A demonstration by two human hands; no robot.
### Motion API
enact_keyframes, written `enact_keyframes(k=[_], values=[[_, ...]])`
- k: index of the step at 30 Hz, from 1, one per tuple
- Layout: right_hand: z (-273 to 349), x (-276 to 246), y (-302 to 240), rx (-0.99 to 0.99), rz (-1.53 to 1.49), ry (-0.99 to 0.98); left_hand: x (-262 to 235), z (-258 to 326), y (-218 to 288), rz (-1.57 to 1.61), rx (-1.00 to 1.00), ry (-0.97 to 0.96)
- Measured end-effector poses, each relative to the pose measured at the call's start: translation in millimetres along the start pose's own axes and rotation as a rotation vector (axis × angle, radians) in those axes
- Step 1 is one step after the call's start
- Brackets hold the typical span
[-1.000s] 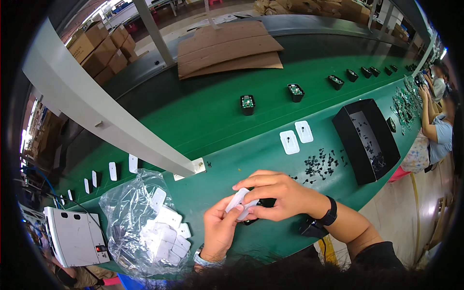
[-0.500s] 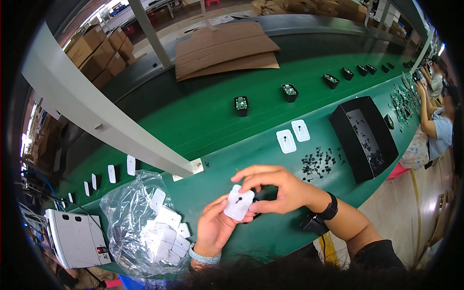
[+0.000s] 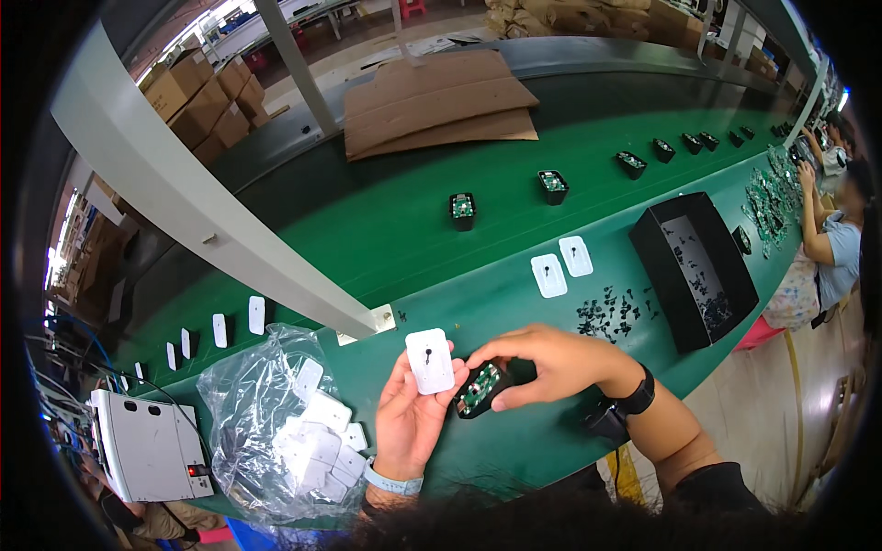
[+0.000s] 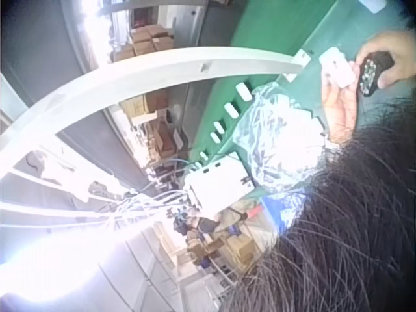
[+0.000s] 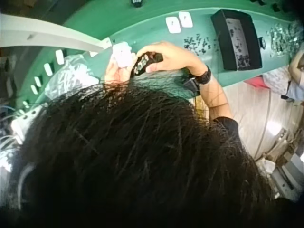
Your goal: The person assembles small electronic devices by hand at a factory workstation. They pick up white plastic casings and green circuit boards, insert the boards into the casings, and place the finished units on the table. The process is repeated continuously throughout the clip.
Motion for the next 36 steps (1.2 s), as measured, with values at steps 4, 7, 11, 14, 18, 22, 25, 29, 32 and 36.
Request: enact_keyframes(k=[4,7,11,14,18,22,25,29,32,36], values=[[0.8,-8.2,1.4,0.121,-0.223,0.158,0.5,-1.1,-5.0,0.024,-0.021,-0.022],[3.1,-10.5,7.6,0.139,-0.305,0.226,1.7,-2.0,-6.2,0.035,-0.029,-0.036],[5.5,-13.3,12.8,0.153,-0.256,0.343,4.8,-1.7,-9.1,0.033,-0.052,-0.041],[4.7,-15.0,4.9,0.183,-0.221,0.401,6.7,0.1,-11.2,0.021,-0.066,-0.003],[3.6,-14.6,-8.4,0.164,-0.019,0.444,5.2,0.9,-20.6,-0.025,-0.122,0.005],[3.5,-12.1,-7.0,0.161,0.053,0.506,6.1,-0.4,-23.1,-0.056,-0.116,0.009],[2.6,-8.3,-6.5,0.165,0.067,0.51,4.2,0.4,-26.4,-0.101,-0.134,0.012],[0.9,-5.8,-9.9,0.15,0.107,0.513,2.3,2.2,-30.4,-0.105,-0.146,0.005],[0.1,-5.8,-9.7,0.171,0.105,0.494,3.0,2.8,-30.9,-0.119,-0.131,-0.008],[0.1,-5.6,-7.0,0.169,0.096,0.468,-0.8,3.8,-30.9,-0.162,-0.111,0.004]])
Point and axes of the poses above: each hand's wrist, its own z-axis away from the middle knuckle, its own x-axis out of the palm, y = z × x, the point moved 6 cm from there along -z, towards the middle knuckle, and after that the axes turned 3 degrees about -y, right-handed, at the moved point
